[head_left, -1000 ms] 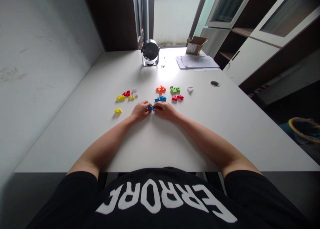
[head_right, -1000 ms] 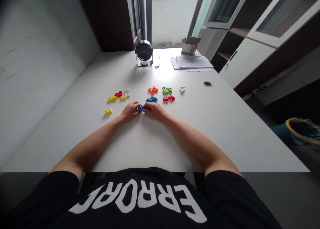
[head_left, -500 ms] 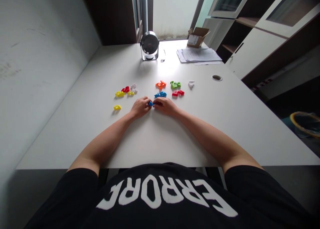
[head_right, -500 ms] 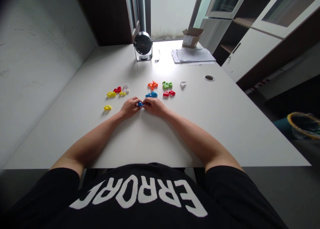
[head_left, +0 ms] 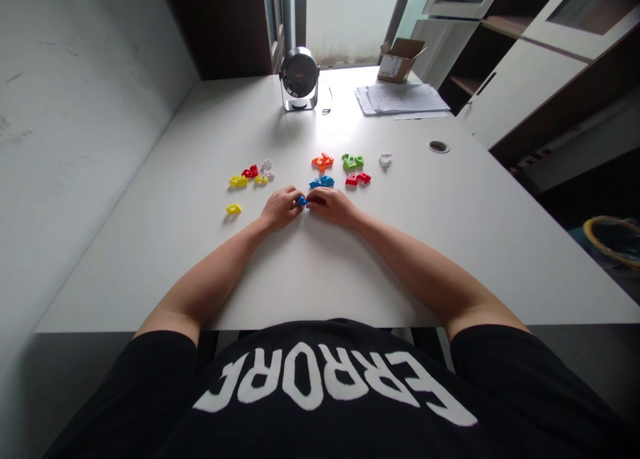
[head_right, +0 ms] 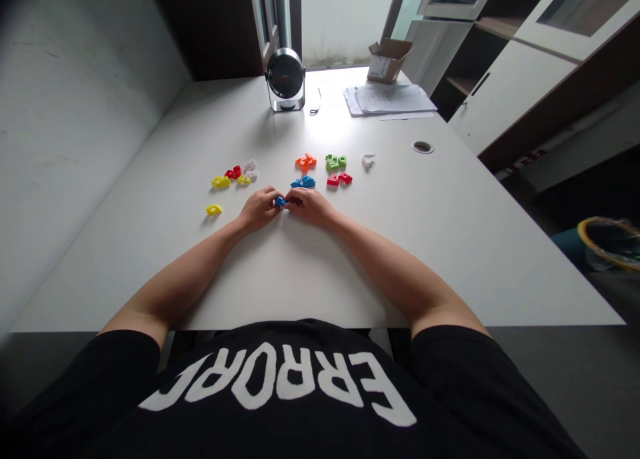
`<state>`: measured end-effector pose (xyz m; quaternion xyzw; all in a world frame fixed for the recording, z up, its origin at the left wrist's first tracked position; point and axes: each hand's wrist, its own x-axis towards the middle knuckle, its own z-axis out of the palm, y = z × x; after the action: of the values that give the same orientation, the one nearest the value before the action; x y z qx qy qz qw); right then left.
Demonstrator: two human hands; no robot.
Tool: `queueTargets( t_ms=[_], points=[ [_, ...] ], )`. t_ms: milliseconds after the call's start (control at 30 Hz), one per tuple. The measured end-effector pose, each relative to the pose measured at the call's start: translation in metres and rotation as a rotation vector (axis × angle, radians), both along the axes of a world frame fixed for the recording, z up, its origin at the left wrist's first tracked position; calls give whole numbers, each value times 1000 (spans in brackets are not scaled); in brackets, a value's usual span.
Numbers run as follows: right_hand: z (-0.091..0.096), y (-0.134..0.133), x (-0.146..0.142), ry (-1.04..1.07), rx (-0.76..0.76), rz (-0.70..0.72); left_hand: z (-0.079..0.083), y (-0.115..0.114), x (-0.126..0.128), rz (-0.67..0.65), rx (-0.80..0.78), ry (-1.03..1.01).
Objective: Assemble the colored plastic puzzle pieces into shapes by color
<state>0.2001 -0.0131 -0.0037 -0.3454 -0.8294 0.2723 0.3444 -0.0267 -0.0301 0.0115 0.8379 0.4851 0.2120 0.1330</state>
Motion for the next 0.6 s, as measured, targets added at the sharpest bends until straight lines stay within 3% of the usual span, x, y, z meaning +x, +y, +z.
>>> queueTargets(
  t_ms=[600],
  points=[
    [4,-3,-1,-16,-6,-22,4,-1,1,-2,13,-8]
  ],
)
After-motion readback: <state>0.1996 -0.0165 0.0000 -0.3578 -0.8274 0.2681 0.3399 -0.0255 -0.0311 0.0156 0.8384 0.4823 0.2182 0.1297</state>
